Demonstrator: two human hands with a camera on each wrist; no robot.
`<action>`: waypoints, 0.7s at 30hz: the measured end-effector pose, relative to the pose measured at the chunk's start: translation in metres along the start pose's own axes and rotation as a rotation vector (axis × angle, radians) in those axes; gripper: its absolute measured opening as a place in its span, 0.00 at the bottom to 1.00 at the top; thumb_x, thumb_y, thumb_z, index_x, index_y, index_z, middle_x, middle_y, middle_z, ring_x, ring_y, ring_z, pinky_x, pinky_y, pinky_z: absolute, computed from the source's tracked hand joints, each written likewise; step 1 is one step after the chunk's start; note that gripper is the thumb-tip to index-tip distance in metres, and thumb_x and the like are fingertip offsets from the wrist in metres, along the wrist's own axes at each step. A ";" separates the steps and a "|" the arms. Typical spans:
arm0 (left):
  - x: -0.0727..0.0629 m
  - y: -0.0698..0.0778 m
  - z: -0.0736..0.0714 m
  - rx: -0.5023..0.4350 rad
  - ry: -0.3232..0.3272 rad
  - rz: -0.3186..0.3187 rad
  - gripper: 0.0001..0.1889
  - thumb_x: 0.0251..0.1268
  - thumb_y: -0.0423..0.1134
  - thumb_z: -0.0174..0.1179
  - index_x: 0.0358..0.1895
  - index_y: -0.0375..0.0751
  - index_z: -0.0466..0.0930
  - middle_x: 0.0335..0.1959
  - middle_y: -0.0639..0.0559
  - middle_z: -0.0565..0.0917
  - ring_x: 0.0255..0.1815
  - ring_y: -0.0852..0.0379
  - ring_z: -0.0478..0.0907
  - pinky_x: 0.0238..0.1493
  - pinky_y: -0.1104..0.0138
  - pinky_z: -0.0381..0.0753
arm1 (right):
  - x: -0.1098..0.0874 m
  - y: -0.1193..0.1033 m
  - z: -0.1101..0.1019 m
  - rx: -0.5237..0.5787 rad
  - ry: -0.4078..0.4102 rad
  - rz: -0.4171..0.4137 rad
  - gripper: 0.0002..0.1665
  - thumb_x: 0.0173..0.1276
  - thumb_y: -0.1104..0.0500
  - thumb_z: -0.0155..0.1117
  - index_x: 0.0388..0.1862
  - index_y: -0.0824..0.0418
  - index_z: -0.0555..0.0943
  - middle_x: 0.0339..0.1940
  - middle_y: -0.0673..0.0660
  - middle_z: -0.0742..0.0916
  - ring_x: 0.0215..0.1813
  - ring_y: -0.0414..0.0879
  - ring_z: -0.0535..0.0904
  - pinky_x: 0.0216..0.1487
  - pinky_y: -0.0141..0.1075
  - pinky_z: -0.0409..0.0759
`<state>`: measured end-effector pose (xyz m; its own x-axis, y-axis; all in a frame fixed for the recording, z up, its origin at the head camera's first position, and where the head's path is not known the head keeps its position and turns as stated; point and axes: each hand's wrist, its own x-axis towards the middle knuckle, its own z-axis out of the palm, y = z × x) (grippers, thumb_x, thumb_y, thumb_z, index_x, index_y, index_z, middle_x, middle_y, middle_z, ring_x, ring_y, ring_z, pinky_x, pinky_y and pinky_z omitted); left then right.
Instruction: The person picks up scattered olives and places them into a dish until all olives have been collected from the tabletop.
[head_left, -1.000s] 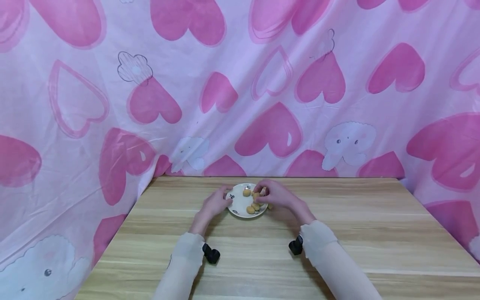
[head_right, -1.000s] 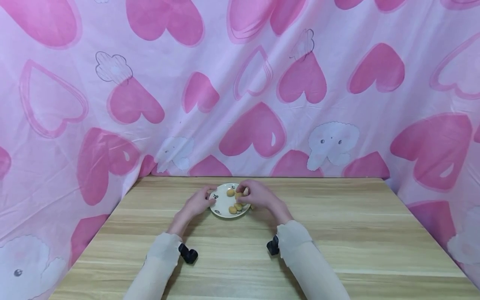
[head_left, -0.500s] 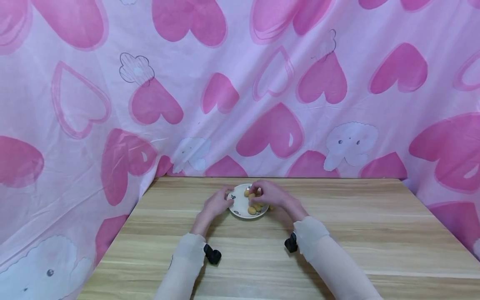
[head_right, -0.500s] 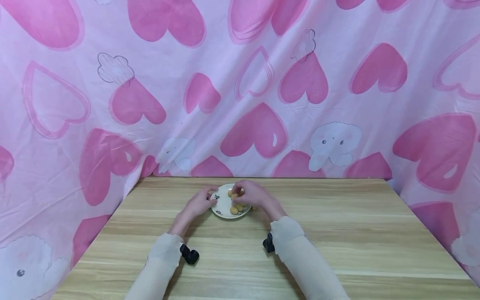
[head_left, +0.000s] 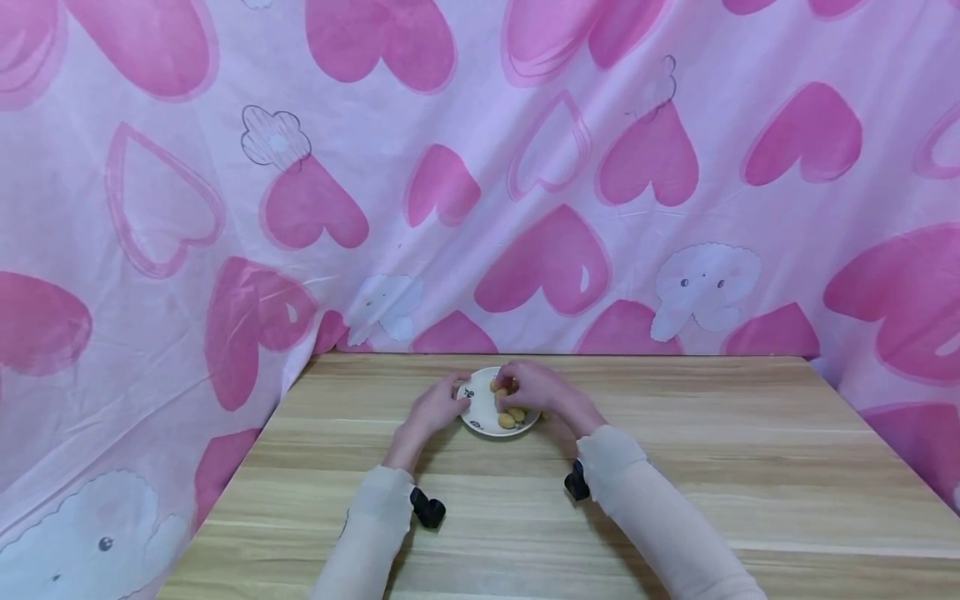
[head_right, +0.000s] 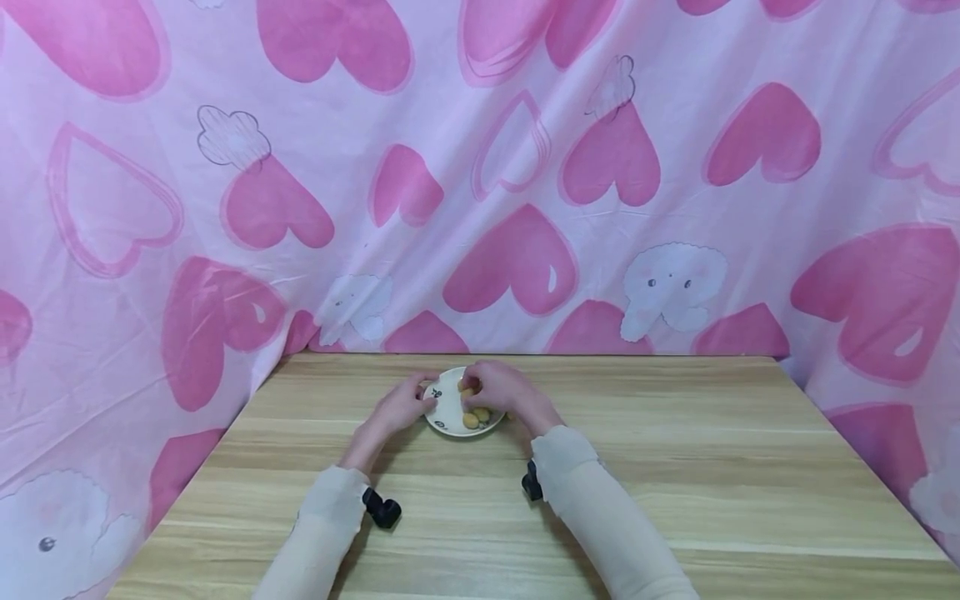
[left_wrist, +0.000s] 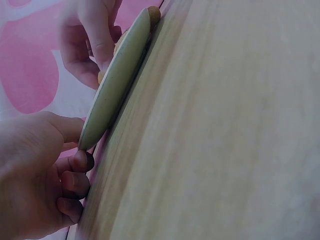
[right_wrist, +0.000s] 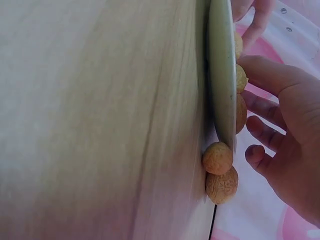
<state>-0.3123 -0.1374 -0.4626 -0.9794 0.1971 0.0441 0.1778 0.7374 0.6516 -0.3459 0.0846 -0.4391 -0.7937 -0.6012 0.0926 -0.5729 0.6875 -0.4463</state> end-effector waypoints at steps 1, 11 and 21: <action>0.000 0.000 0.000 0.002 0.003 0.002 0.27 0.65 0.40 0.60 0.69 0.46 0.71 0.32 0.51 0.79 0.31 0.56 0.74 0.37 0.63 0.71 | 0.001 0.000 0.001 -0.025 -0.003 -0.002 0.14 0.59 0.52 0.74 0.43 0.52 0.85 0.38 0.46 0.84 0.41 0.40 0.77 0.50 0.38 0.77; 0.001 -0.002 0.002 0.004 0.009 0.004 0.27 0.64 0.40 0.60 0.68 0.46 0.71 0.34 0.51 0.79 0.32 0.56 0.73 0.36 0.63 0.70 | 0.002 -0.002 0.000 -0.039 -0.008 0.020 0.14 0.61 0.54 0.72 0.46 0.53 0.86 0.45 0.48 0.83 0.47 0.45 0.77 0.53 0.40 0.77; 0.003 -0.003 0.003 0.019 0.014 0.000 0.28 0.65 0.41 0.60 0.69 0.47 0.70 0.36 0.50 0.81 0.36 0.55 0.76 0.44 0.58 0.75 | -0.010 0.000 -0.014 0.015 0.049 0.011 0.12 0.66 0.55 0.69 0.47 0.57 0.86 0.45 0.51 0.85 0.51 0.49 0.80 0.55 0.43 0.78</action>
<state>-0.3153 -0.1372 -0.4672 -0.9807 0.1879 0.0548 0.1792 0.7495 0.6373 -0.3409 0.0964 -0.4275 -0.8091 -0.5728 0.1312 -0.5613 0.6872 -0.4611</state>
